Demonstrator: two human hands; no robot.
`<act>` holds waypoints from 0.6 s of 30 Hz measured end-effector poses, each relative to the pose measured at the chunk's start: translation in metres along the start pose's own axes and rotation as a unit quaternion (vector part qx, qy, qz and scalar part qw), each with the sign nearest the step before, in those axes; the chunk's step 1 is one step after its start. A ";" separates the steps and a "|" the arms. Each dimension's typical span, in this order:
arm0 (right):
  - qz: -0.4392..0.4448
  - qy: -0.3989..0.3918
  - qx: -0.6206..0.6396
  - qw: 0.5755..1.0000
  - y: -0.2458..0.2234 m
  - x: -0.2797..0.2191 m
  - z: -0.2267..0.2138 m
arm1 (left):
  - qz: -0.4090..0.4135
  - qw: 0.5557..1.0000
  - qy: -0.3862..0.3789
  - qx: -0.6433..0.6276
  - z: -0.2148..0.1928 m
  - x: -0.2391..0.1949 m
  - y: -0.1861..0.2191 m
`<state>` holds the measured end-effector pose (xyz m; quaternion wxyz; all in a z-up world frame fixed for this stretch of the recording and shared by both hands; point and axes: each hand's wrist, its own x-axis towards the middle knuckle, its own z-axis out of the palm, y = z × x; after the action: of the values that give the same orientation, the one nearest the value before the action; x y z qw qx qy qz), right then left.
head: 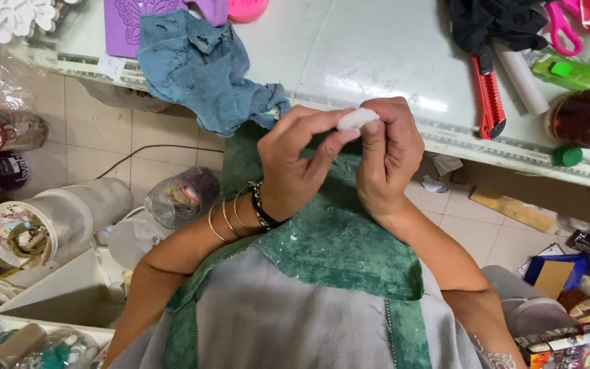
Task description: The person shapes a small piece of white clay by hand, then presses it into a pink silicone mold. They use a pink tool to smooth the clay and remove excess material from the mold's edges.
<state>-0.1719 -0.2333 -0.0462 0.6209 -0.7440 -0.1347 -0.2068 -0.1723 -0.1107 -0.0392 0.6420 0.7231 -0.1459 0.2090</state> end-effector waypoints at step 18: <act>-0.057 -0.080 -0.085 0.992 -0.017 0.009 -0.004 | -0.150 0.974 -0.106 -0.135 -0.026 0.004 0.002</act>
<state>-0.1725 -0.2346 -0.0270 0.5302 -0.7991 -0.2081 -0.1926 -0.1726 -0.0846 -0.0331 0.7384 0.6616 -0.1299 0.0109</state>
